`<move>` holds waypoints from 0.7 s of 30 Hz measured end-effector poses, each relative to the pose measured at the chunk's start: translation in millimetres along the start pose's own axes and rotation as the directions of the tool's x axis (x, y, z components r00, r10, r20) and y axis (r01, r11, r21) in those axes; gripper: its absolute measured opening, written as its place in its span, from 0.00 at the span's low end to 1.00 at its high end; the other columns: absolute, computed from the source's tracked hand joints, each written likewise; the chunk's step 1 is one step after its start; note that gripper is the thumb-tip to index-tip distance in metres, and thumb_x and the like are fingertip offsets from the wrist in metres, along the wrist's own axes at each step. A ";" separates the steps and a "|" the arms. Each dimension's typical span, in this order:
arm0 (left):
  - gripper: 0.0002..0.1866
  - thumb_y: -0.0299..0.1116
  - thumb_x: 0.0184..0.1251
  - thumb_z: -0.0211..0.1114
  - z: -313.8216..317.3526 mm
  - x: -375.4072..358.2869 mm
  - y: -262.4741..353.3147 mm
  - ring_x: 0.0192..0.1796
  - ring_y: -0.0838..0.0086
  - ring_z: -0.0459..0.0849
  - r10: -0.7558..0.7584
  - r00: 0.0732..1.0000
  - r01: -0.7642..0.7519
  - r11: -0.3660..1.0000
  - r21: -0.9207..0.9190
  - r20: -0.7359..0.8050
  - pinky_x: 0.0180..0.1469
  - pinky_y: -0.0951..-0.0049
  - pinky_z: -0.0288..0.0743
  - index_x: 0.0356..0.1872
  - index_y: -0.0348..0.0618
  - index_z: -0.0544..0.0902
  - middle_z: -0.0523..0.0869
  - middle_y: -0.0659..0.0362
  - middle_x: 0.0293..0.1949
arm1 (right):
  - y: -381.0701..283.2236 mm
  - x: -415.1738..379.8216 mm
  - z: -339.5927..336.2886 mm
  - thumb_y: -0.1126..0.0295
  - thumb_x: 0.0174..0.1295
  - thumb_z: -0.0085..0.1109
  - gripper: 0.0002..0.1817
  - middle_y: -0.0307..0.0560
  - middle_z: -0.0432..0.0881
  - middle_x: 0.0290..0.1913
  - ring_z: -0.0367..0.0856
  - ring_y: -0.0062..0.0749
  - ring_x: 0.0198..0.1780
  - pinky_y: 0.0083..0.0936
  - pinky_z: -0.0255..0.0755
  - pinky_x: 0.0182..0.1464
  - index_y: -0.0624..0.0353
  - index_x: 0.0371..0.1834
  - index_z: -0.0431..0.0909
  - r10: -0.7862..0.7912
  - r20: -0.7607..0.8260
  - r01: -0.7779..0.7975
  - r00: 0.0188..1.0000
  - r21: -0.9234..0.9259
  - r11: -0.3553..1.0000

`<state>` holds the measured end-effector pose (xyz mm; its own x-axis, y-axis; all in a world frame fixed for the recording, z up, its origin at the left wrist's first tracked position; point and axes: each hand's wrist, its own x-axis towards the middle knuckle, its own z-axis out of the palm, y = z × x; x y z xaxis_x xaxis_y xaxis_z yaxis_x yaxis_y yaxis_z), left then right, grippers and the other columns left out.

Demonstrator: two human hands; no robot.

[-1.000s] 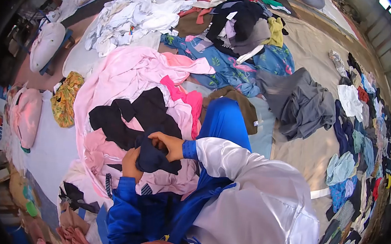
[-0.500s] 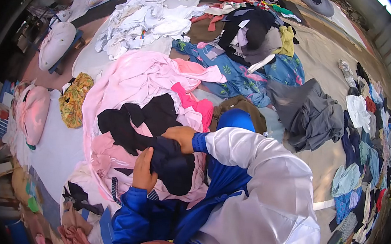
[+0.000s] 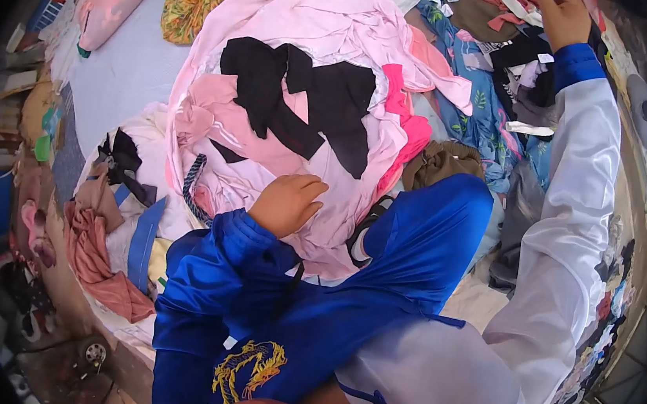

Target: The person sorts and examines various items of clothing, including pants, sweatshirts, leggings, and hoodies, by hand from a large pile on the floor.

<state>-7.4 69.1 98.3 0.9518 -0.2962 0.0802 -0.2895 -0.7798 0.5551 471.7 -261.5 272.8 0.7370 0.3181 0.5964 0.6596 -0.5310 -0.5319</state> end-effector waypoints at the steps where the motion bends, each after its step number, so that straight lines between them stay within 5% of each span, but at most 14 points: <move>1: 0.20 0.33 0.60 0.67 5.3 -7.5 3.1 0.47 0.55 0.83 -0.004 0.997 0.001 0.999 0.041 0.078 0.50 0.58 0.75 0.53 0.42 0.78 0.83 0.51 0.47 | -14.2 -51.1 71.4 0.69 0.65 0.62 0.14 0.42 0.86 0.42 0.83 0.19 0.43 0.16 0.75 0.47 0.62 0.51 0.80 0.068 0.145 -0.082 0.987 0.087 0.993; 2: 0.23 0.34 0.59 0.68 10.4 -12.6 6.4 0.47 0.56 0.83 0.000 0.988 -0.012 0.997 0.080 0.156 0.50 0.58 0.75 0.56 0.42 0.76 0.83 0.51 0.47 | 12.1 -97.0 141.8 0.57 0.58 0.66 0.17 0.45 0.88 0.38 0.87 0.31 0.43 0.27 0.77 0.48 0.57 0.44 0.84 0.197 0.276 -0.229 0.941 0.089 0.969; 5: 0.29 0.36 0.57 0.70 28.1 -28.2 10.1 0.47 0.57 0.83 -0.137 0.889 0.103 0.990 0.101 0.436 0.50 0.60 0.74 0.59 0.43 0.73 0.82 0.51 0.44 | 34.9 -241.1 297.8 0.62 0.55 0.62 0.13 0.52 0.87 0.39 0.86 0.47 0.45 0.39 0.76 0.51 0.56 0.40 0.85 0.310 0.559 -0.225 0.769 -0.217 0.950; 6: 0.29 0.37 0.56 0.70 29.5 -30.2 8.8 0.46 0.57 0.83 -0.131 0.898 0.099 0.990 0.097 0.421 0.49 0.60 0.74 0.60 0.43 0.72 0.82 0.51 0.44 | 48.6 -292.3 343.6 0.63 0.54 0.62 0.13 0.55 0.87 0.39 0.85 0.50 0.46 0.39 0.76 0.52 0.57 0.39 0.85 0.354 0.598 -0.313 0.719 -0.177 0.933; 10: 0.30 0.37 0.54 0.71 24.3 -31.5 9.0 0.46 0.61 0.82 -0.153 0.936 0.126 0.987 0.104 0.317 0.49 0.62 0.73 0.58 0.42 0.73 0.80 0.52 0.42 | 13.3 -426.2 429.8 0.62 0.53 0.64 0.21 0.56 0.85 0.49 0.81 0.52 0.56 0.37 0.74 0.60 0.56 0.50 0.83 0.519 0.710 -0.243 0.475 -0.461 0.853; 11: 0.30 0.37 0.54 0.71 25.0 -30.7 7.6 0.46 0.61 0.82 -0.169 0.940 0.146 0.984 0.097 0.297 0.49 0.62 0.73 0.58 0.42 0.74 0.80 0.52 0.42 | 13.8 -451.7 449.6 0.63 0.51 0.64 0.25 0.58 0.82 0.55 0.78 0.53 0.61 0.40 0.71 0.65 0.54 0.56 0.81 0.616 0.713 -0.341 0.336 -0.518 0.785; 14: 0.28 0.37 0.55 0.69 20.8 -24.5 3.6 0.46 0.63 0.82 -0.182 0.954 0.169 0.983 0.074 0.240 0.50 0.64 0.72 0.58 0.42 0.74 0.80 0.53 0.43 | -9.9 -497.2 470.9 0.65 0.51 0.63 0.39 0.64 0.53 0.76 0.69 0.61 0.68 0.41 0.66 0.70 0.50 0.71 0.66 0.734 0.658 -0.422 0.170 -0.624 0.657; 18: 0.25 0.36 0.60 0.63 10.6 -18.5 -1.5 0.46 0.63 0.82 -0.209 0.937 0.206 0.978 0.041 0.281 0.51 0.65 0.72 0.60 0.43 0.75 0.80 0.52 0.45 | -39.2 -484.6 484.8 0.68 0.55 0.57 0.36 0.62 0.51 0.77 0.69 0.58 0.69 0.39 0.66 0.70 0.57 0.71 0.63 0.690 0.707 -0.357 0.156 -0.611 0.706; 21: 0.23 0.33 0.62 0.58 12.3 -21.1 -2.9 0.48 0.61 0.82 -0.232 0.931 0.229 0.972 0.043 0.281 0.53 0.63 0.72 0.59 0.41 0.75 0.81 0.49 0.48 | -30.6 -498.7 535.1 0.64 0.51 0.65 0.33 0.64 0.57 0.75 0.63 0.56 0.72 0.36 0.61 0.73 0.56 0.65 0.72 0.456 0.815 -0.349 0.359 -0.336 0.875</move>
<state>-27.9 70.8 84.8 0.9248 -0.2500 -0.2868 -0.0677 -0.8499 0.5226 162.9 16.4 -330.1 0.6851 0.5121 -0.5181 0.2707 -0.8392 -0.4716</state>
